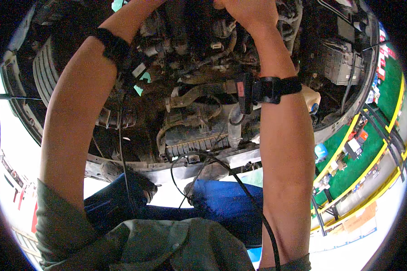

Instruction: The person works under the hood of a car, using a ratchet wrench to loosen and remove bolts from the engine. The person then removes a plastic engine cover and sets it aside.

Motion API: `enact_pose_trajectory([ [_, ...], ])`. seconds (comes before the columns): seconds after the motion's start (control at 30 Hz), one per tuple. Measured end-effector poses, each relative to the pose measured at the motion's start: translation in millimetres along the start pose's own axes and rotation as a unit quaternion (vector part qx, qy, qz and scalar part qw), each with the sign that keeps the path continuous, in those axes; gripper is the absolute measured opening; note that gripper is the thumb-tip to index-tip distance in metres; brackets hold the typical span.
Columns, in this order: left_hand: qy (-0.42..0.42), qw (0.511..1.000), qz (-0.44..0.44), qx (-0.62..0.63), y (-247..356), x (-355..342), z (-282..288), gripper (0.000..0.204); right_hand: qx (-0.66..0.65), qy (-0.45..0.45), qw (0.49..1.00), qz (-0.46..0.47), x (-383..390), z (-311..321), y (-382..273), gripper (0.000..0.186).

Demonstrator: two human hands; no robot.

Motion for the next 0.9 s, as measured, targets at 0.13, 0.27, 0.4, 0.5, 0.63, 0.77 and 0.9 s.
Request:
enact_pose_trajectory([
  [0.13, -0.095, 0.979, 0.124, 0.128, -12, 48, 41, 0.056, 0.035, -0.022, 0.999, 0.021, -3, 0, 1, 0.047],
  [0.27, -0.028, 0.988, 0.02, 0.148, -73, 101, 135, 0.064, -0.021, -0.032, 0.998, -0.051, -12, 3, 17, 0.052],
  [0.4, 0.139, 0.927, -0.03, -0.348, -150, 134, 227, 0.055, 0.012, -0.061, 0.997, -0.046, -20, 0, 23, 0.047],
  [0.5, 0.147, 0.872, -0.034, -0.465, -185, 151, 227, 0.043, 0.101, -0.067, 0.99, -0.066, -17, -1, 15, 0.045],
  [0.63, 0.205, 0.849, -0.077, -0.48, -186, 155, 219, 0.04, 0.287, -0.094, 0.949, -0.085, -10, 4, -17, 0.05],
  [0.77, 0.114, 0.861, -0.01, -0.496, -185, 150, 219, 0.046, 0.313, -0.079, 0.946, 0.026, -16, 11, -60, 0.052],
  [0.9, 0.113, 0.876, -0.018, -0.469, -179, 154, 220, 0.041, 0.222, -0.067, 0.973, -0.006, -20, 39, -65, 0.055],
])
Point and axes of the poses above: each hand's wrist, its own x-axis away from the middle knuckle, its own z-axis out of the back of the hand, y = z × x, the point moved 5 cm from there along -x, towards the middle knuckle, and after that the axes turned 10 degrees about -x, right-handed, at the moved point
